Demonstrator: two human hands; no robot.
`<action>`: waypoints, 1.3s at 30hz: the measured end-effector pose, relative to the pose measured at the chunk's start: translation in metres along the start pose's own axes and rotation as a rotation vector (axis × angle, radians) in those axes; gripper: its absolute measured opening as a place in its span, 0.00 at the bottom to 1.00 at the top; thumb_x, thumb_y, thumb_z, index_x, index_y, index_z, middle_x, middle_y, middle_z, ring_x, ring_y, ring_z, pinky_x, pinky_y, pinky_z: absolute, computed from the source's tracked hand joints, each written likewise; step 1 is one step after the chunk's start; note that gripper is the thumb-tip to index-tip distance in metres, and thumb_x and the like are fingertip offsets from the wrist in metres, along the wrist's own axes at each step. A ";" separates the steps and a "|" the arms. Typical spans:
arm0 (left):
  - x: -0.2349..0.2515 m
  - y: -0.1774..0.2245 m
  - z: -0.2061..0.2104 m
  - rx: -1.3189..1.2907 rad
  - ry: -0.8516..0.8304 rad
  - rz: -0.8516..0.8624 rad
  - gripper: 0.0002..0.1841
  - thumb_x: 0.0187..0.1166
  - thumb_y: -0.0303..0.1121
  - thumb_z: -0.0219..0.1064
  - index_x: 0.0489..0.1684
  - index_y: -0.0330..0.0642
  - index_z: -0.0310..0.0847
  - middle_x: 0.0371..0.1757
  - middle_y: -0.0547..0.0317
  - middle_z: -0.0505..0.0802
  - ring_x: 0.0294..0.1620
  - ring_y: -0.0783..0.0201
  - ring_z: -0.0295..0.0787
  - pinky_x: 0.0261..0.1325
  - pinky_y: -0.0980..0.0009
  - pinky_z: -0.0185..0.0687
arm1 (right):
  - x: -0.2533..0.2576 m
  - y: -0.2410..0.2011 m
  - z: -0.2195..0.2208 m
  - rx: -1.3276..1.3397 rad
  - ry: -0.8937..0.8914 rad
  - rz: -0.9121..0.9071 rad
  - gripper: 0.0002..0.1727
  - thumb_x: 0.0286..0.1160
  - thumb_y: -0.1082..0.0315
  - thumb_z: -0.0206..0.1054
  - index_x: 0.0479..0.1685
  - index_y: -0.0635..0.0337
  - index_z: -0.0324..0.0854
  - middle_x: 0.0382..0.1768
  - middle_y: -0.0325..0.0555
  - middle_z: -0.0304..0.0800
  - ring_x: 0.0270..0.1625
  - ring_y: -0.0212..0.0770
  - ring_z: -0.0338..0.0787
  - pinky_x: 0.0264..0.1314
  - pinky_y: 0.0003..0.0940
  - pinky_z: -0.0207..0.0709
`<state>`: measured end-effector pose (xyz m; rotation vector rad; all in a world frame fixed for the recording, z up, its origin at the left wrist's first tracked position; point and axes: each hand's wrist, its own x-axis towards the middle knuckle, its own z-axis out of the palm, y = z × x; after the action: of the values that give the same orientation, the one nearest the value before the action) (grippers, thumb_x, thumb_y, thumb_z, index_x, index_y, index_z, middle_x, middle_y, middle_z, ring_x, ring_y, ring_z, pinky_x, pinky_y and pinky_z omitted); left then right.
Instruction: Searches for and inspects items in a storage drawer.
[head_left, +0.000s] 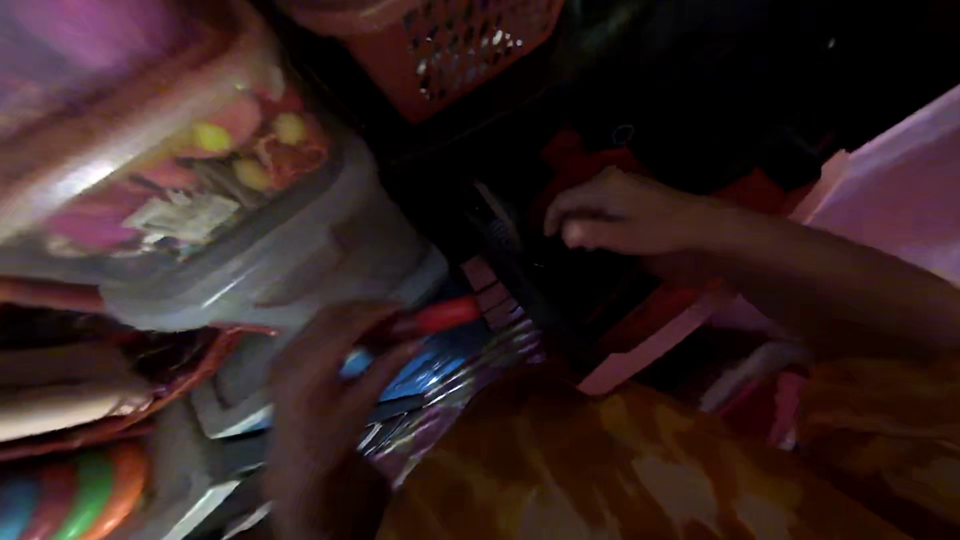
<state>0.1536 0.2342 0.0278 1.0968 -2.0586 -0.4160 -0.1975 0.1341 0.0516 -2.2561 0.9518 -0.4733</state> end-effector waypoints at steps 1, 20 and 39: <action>0.024 0.009 0.019 0.050 0.083 0.085 0.17 0.77 0.37 0.74 0.54 0.32 0.88 0.48 0.50 0.93 0.48 0.73 0.88 0.56 0.77 0.83 | 0.009 -0.011 0.005 0.102 0.003 -0.012 0.33 0.92 0.44 0.46 0.56 0.65 0.87 0.29 0.39 0.89 0.29 0.29 0.87 0.35 0.30 0.85; 0.145 0.018 0.082 -0.359 0.215 0.238 0.14 0.83 0.29 0.64 0.57 0.25 0.83 0.49 0.58 0.93 0.45 0.84 0.86 0.51 0.85 0.83 | 0.018 -0.014 -0.007 0.453 0.370 -0.017 0.24 0.97 0.58 0.43 0.45 0.63 0.82 0.21 0.29 0.84 0.20 0.20 0.82 0.24 0.18 0.80; 0.151 0.030 0.085 -0.913 0.225 -0.293 0.15 0.91 0.34 0.54 0.29 0.50 0.77 0.18 0.74 0.83 0.12 0.82 0.72 0.17 0.86 0.69 | 0.026 0.004 0.015 -0.119 0.704 -0.627 0.13 0.78 0.70 0.73 0.50 0.70 0.77 0.51 0.53 0.84 0.56 0.32 0.86 0.62 0.21 0.80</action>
<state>0.0205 0.1234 0.0593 0.8016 -1.2531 -1.1735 -0.1740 0.1185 0.0401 -2.5140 0.5489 -1.5954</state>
